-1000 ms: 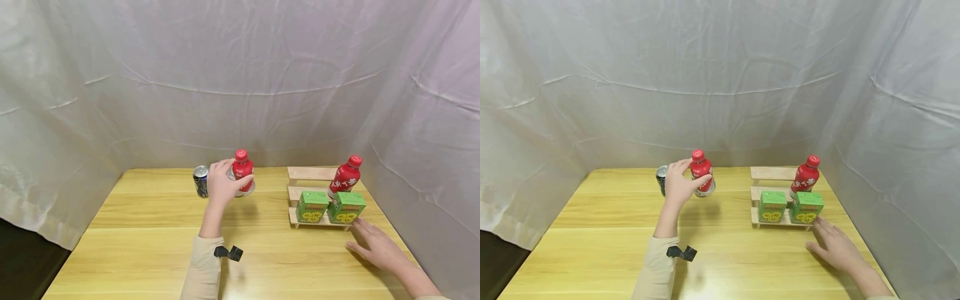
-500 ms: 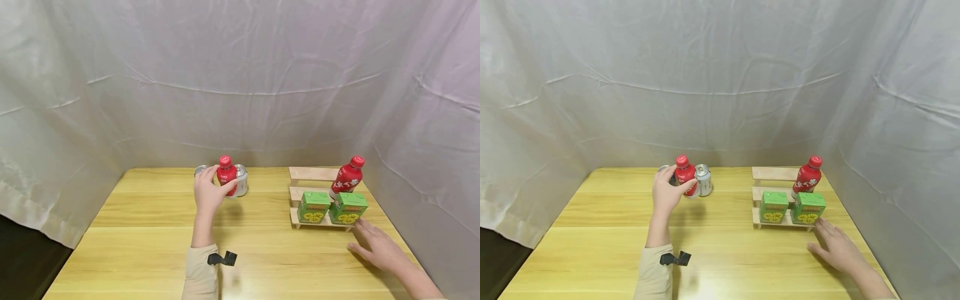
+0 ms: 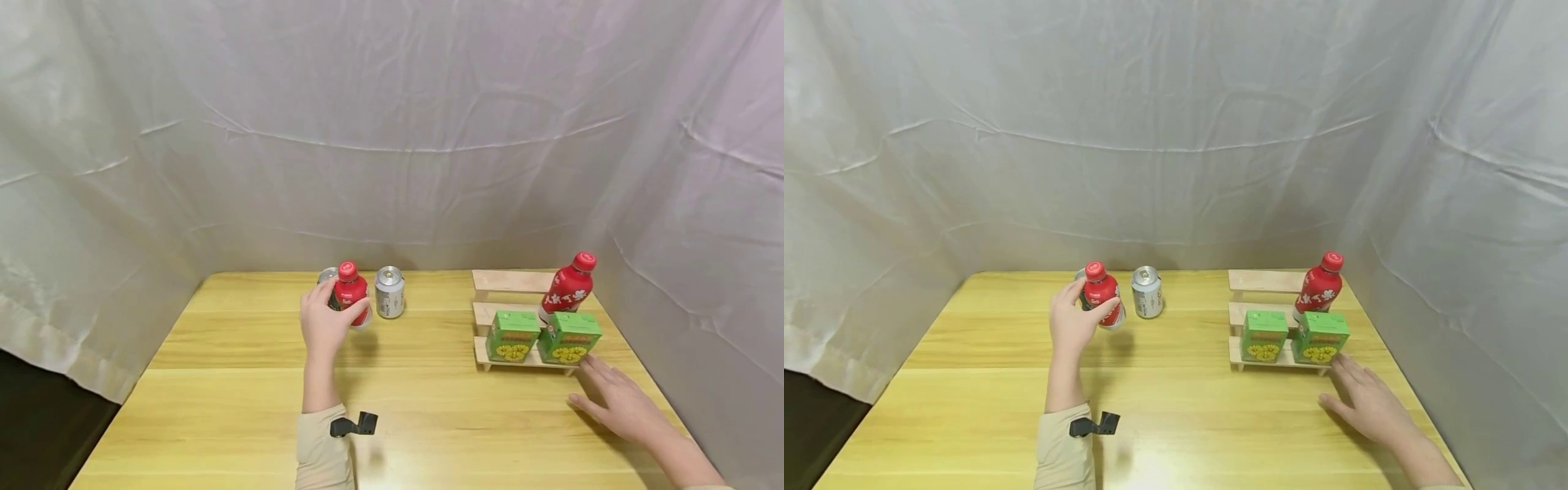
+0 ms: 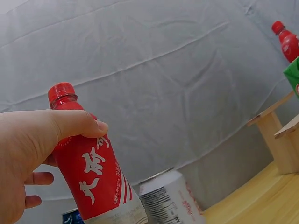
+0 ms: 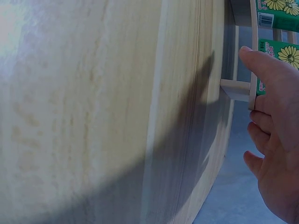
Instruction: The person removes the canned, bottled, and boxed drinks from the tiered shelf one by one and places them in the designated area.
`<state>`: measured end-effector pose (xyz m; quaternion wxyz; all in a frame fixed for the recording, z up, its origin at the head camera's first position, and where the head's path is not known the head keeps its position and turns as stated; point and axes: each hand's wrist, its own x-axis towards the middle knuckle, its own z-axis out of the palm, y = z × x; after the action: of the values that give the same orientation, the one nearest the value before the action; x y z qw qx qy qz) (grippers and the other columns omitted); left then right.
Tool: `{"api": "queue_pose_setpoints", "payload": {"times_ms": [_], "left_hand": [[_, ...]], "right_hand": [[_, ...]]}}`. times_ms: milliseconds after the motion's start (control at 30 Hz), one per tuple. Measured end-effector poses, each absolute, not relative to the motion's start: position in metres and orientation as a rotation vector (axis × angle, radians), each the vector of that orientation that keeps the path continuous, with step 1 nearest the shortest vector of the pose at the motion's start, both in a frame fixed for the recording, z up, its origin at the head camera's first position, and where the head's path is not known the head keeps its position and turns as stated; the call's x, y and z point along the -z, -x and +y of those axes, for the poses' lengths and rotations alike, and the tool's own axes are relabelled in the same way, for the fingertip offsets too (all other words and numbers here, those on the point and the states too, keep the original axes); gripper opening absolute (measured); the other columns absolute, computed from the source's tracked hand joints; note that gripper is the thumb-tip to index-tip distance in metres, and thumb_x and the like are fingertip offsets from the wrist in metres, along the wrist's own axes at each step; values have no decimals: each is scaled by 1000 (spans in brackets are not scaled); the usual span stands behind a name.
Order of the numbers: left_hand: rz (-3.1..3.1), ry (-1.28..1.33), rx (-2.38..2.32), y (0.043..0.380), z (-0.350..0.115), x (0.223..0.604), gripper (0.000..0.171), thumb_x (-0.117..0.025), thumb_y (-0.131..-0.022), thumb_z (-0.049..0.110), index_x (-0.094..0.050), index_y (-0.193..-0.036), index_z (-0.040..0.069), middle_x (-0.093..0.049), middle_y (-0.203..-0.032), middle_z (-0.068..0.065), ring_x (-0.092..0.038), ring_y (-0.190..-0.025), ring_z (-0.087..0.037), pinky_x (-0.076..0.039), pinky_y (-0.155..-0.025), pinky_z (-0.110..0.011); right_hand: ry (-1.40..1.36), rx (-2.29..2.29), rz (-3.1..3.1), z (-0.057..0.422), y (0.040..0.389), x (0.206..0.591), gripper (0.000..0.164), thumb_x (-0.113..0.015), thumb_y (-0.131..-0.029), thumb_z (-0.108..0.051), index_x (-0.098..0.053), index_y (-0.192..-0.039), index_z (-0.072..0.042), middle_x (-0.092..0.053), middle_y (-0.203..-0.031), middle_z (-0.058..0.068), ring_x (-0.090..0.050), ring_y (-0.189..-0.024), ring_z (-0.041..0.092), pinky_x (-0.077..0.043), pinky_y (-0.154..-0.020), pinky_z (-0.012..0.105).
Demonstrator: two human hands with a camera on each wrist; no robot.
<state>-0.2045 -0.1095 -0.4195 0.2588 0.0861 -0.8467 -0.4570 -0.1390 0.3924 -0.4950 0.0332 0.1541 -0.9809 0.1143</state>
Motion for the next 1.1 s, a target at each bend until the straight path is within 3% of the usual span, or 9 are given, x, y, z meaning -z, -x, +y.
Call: {"api": "queue_pose_setpoints", "payload": {"times_ms": [533,1100], "left_hand": [[-2331,-310,1302,202,-152,445,69,-84,-72,42,-61,-130,13,-56,-137,-13,-40,-130,-32,-36,-106,-57],[-2410,-248,1211,207,-169,474,75,-85,-70,41,-60,-131,6,-55,-138,-19,-40,-131,-35,-31,-109,-57]], "right_hand": [[-471,-333,-3027,393,141,494,79,-63,-90,-49,-44,-139,11,-36,-146,37,-39,-131,53,-32,-104,64],[-465,-329,-3037,392,140,494,80,-64,-90,-49,-45,-138,12,-36,-145,38,-39,-131,54,-32,-104,64]]}}
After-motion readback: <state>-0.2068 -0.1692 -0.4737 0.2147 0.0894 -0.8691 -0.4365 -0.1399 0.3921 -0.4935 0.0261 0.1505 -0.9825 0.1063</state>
